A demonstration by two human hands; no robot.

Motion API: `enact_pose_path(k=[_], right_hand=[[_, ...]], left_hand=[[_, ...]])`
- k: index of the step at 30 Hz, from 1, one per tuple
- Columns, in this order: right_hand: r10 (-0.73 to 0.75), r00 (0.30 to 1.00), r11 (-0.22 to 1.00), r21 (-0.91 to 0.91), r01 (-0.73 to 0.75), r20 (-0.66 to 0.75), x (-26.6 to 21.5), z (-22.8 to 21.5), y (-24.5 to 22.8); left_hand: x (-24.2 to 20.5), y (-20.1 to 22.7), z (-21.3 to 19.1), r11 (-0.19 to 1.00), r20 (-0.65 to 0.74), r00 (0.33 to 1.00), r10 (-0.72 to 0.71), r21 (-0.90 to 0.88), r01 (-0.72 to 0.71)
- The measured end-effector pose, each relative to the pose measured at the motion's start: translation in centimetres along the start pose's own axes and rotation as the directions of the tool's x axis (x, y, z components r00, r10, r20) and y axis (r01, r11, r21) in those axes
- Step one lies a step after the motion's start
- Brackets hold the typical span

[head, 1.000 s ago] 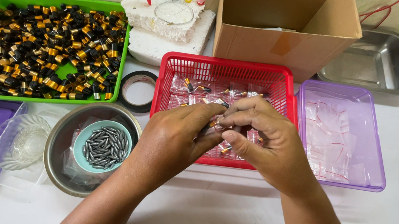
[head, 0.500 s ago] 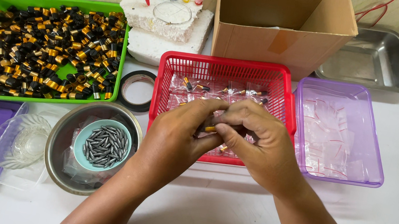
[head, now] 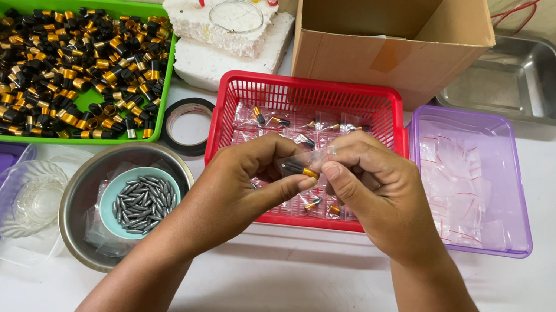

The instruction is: The person picks up small components from a tray and places each into a plastic bag before putting the bags into a basket.

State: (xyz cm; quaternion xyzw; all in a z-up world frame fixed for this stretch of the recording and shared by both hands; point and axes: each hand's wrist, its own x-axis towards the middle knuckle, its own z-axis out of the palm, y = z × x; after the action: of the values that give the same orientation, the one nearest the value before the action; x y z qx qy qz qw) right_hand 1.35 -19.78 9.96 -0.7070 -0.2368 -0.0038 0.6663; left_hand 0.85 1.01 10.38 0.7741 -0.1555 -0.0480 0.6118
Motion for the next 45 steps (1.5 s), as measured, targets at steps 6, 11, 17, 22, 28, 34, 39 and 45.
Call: enact_pose_path(k=[6, 11, 17, 22, 28, 34, 39, 45], right_hand=[[0.012, 1.000, 1.000, -0.002, -0.012, -0.027, -0.1, -0.2, 0.4], [0.066, 0.997, 0.997, 0.033, -0.064, -0.038, 0.1, -0.1, 0.4], [0.095, 0.995, 0.995, -0.014, -0.096, -0.033, 0.6, -0.2, 0.5], [0.126, 0.991, 0.992, -0.004, -0.127, -0.045, 0.6, -0.3, 1.1], [0.137, 0.990, 0.990, 0.020, -0.136, -0.042, 0.7, -0.2, 0.9], [0.171, 0.985, 0.983, 0.071, -0.170, -0.008, 0.3, -0.4, 1.9], [0.097, 0.995, 0.992, 0.084, -0.098, 0.019, 0.3, -0.3, 1.8], [0.110, 0.994, 0.993, 0.038, -0.110, 0.009, 0.2, -0.7, 1.5]], left_hand=[[0.0, 0.0, -0.1, 0.999, 0.050, 0.998, -0.050, -0.021, 0.051], [0.0, 0.4, -0.1, 0.998, 0.056, 0.997, -0.055, 0.018, 0.054], [0.4, 0.0, 0.0, 0.998, 0.031, 0.998, -0.056, -0.005, 0.056], [0.6, -0.6, 0.5, 0.998, 0.007, 0.999, 0.031, -0.057, -0.030], [0.6, -0.6, 0.7, 0.995, -0.003, 0.997, 0.077, -0.068, -0.077], [0.6, -0.8, 0.6, 0.996, -0.010, 0.998, 0.070, -0.063, -0.070], [0.6, -0.7, 0.6, 0.992, 0.021, 0.997, 0.072, -0.108, -0.069], [0.6, -0.8, 0.4, 0.995, 0.006, 0.999, 0.043, -0.092, -0.042]])
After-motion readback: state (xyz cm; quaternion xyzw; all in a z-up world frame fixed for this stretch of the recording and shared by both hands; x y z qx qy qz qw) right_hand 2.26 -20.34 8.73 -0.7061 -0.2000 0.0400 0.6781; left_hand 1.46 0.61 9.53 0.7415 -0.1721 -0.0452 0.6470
